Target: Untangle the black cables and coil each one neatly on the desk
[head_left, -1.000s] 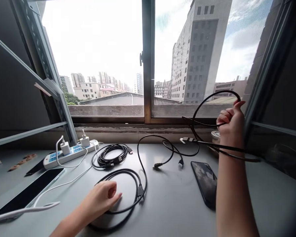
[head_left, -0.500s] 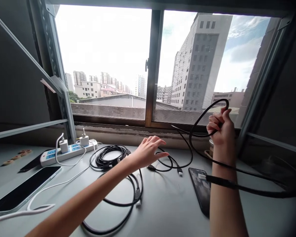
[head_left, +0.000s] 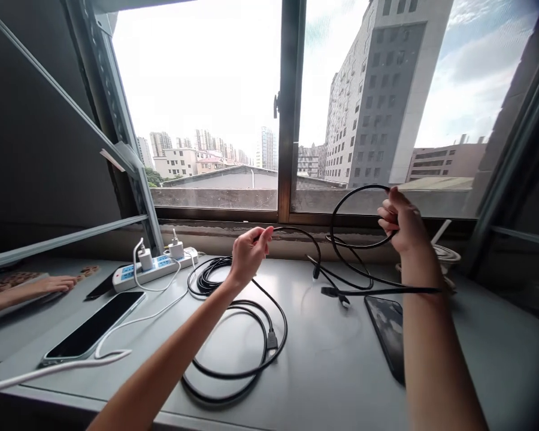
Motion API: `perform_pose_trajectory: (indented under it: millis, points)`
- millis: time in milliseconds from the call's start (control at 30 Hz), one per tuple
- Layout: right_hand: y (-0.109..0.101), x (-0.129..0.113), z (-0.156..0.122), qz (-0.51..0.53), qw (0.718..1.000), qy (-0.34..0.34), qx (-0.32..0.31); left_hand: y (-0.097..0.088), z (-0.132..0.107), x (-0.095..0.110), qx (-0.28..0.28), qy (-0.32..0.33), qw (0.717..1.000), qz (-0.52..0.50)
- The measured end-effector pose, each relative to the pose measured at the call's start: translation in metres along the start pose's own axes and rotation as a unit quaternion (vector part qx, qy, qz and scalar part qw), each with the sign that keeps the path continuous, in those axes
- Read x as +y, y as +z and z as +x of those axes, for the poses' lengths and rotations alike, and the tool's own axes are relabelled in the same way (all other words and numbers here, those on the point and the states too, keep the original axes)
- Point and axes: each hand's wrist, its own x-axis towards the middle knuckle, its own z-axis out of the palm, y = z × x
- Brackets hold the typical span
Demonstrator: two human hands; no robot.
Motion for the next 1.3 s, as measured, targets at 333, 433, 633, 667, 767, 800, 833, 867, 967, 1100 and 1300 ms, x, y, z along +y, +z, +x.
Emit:
perform_pose_trajectory:
  millis: [333,433,633,667,767,800,833,867,967,1100,1300]
  points:
    - [-0.023,0.008,0.007,-0.017,0.991,-0.039,0.127,-0.068,-0.063,-0.019,0.058,-0.046,0.996,-0.052]
    - [-0.025,0.012,0.010,-0.026,0.983,-0.042,0.174,-0.085,-0.079,-0.025,0.086,-0.071,0.990,-0.083]
    - [-0.021,0.003,0.011,-0.032,0.959,-0.110,0.260,-0.085,-0.116,-0.034,-0.052,-0.113,0.992,0.037]
    - [-0.019,-0.002,0.010,-0.032,0.952,-0.129,0.277,-0.082,-0.120,-0.034,-0.116,-0.104,0.984,0.087]
    - [-0.010,-0.019,0.004,-0.035,0.938,-0.171,0.300,-0.070,-0.124,-0.024,-0.270,-0.114,0.922,0.254]
    - [-0.005,-0.024,0.001,-0.035,0.940,-0.176,0.290,-0.066,-0.123,-0.017,-0.296,-0.131,0.895,0.307]
    - [0.001,-0.029,-0.002,-0.036,0.945,-0.178,0.271,-0.061,-0.122,-0.009,-0.311,-0.149,0.870,0.352]
    - [0.007,-0.032,-0.005,-0.039,0.951,-0.178,0.250,-0.055,-0.121,0.000,-0.317,-0.163,0.851,0.385]
    - [0.028,-0.038,-0.012,-0.066,0.961,-0.177,0.201,-0.034,-0.123,0.023,-0.311,-0.162,0.834,0.425]
    - [0.044,-0.039,-0.017,-0.106,0.959,-0.201,0.168,0.002,-0.136,0.029,-0.297,-0.108,0.865,0.391]
    - [0.038,-0.030,-0.013,-0.171,0.953,-0.204,0.144,0.015,-0.140,0.010,-0.274,-0.032,0.913,0.301]
